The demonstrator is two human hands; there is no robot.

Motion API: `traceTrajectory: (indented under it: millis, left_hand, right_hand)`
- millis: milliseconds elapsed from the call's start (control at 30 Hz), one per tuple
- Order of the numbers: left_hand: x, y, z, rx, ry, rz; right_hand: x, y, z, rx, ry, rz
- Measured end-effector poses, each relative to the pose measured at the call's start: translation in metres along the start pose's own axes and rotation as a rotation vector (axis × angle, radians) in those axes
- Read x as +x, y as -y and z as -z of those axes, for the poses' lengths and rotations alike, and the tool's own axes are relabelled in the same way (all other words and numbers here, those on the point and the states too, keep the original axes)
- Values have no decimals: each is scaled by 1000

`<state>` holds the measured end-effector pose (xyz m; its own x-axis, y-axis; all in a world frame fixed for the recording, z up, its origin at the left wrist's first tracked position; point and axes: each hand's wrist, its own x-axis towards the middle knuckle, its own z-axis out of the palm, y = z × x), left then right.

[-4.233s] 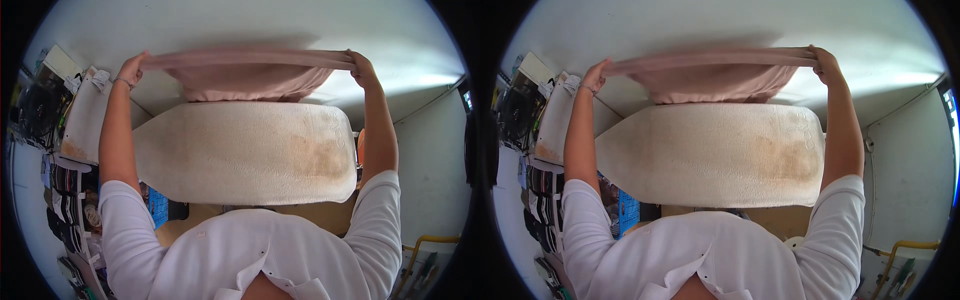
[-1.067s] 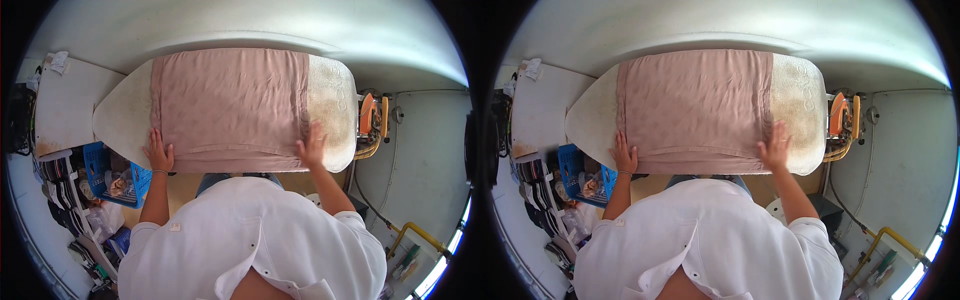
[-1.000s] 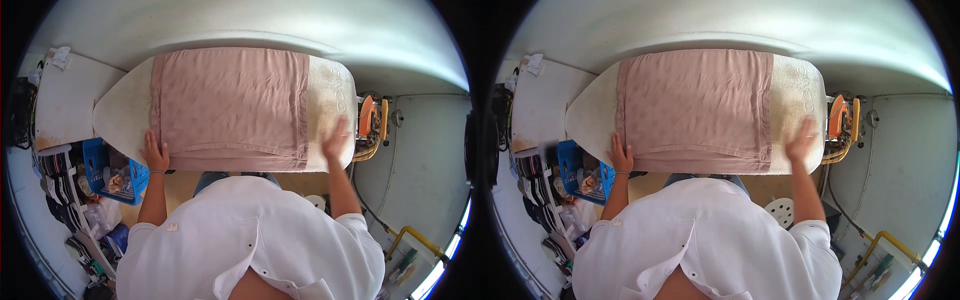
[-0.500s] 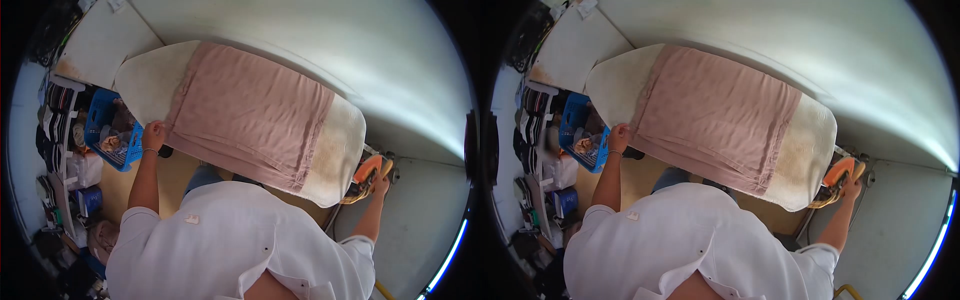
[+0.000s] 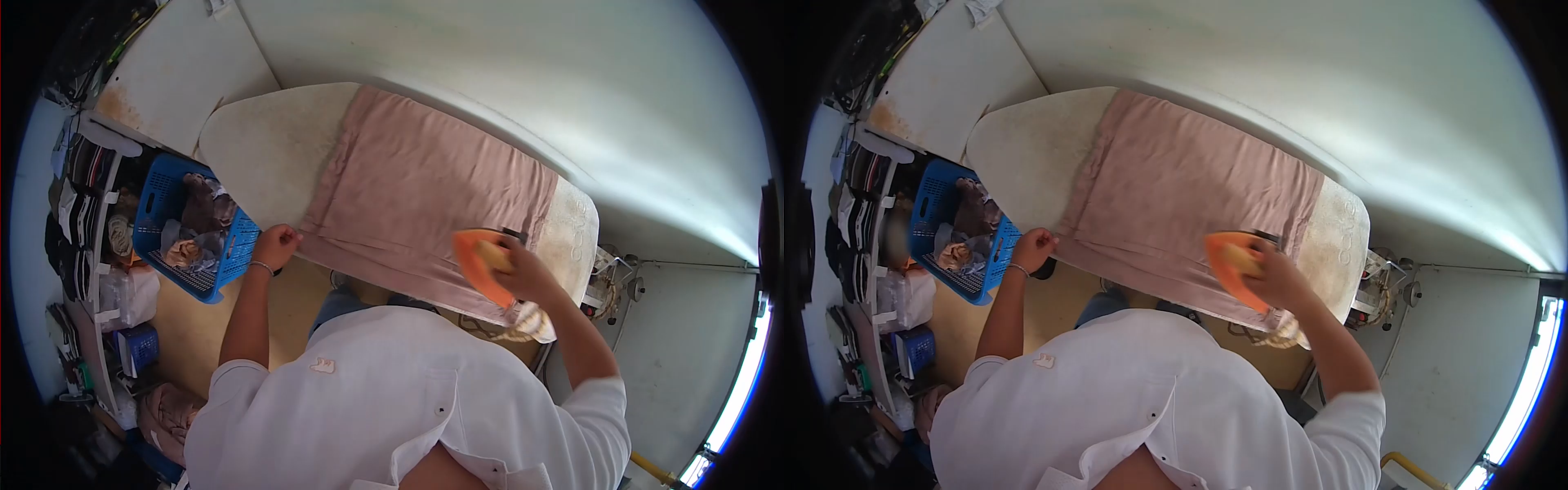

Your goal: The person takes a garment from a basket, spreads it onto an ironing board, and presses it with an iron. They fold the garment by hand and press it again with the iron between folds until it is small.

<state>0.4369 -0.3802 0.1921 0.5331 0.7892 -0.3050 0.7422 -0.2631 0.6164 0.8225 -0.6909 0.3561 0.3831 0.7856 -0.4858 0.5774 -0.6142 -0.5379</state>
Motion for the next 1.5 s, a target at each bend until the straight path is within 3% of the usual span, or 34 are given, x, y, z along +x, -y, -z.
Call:
traceTrajectory:
  millis: [133,233,333,400,467,533,567,600,667,700,733,800,867,967,1100,1167,1267,1300,1333,1400,1500]
  left_hand:
    - [0,7,3,-51,18,-74]
    - [-3,13,2,-106,4,-101]
    - [-6,13,4,-149,-24,-168]
    - [-5,13,5,-171,-31,-213]
    - [-4,13,6,-154,-22,-255]
    - [-3,11,6,-153,-5,-268]
    - [-2,12,9,-149,-4,-279]
    - [-1,14,12,-147,6,-286]
    - [3,16,15,-170,72,-268]
    - [9,18,16,-169,82,-277]
    - [17,24,19,-262,6,-204]
    - [39,32,29,-424,-82,-120]
    - [75,26,42,-564,-90,-112]
    - [131,-2,48,-706,10,-98]
    - [169,-56,27,-474,-6,-130]
    - [166,-62,16,-155,-19,-213]
    - [148,-60,3,75,-44,-266]
    - [138,-63,2,79,-40,-264]
    - [126,-71,5,96,-38,-230]
    - [113,-75,3,117,-36,-195]
    - [104,-72,-5,107,-37,-189]
  right_hand:
    - [89,112,-70,-281,212,106]
    - [140,153,-109,-406,233,254]
    - [199,188,-102,-427,224,155]
    - [248,185,-97,-307,-115,242]
    - [267,213,-57,-65,-97,17]
    - [286,210,-41,-81,-106,26]
    - [289,210,-37,-100,-114,51]
    - [287,208,-37,-64,18,-37]
    - [272,197,-54,-285,64,273]
    - [259,193,-65,-353,153,273]
    - [238,196,-78,-417,242,270]
    - [211,162,-135,-426,214,555]
    - [156,227,-117,-424,399,317]
    - [162,234,-122,-391,404,68]
    - [230,125,-90,6,-377,-67]
    - [208,87,-36,226,-430,-339]
    - [156,-3,7,173,-577,-453]
    - [146,-58,6,210,-671,-409]
    - [124,-81,16,317,-710,-529]
    - [84,-117,34,447,-753,-727]
    - [55,-161,39,507,-796,-775]
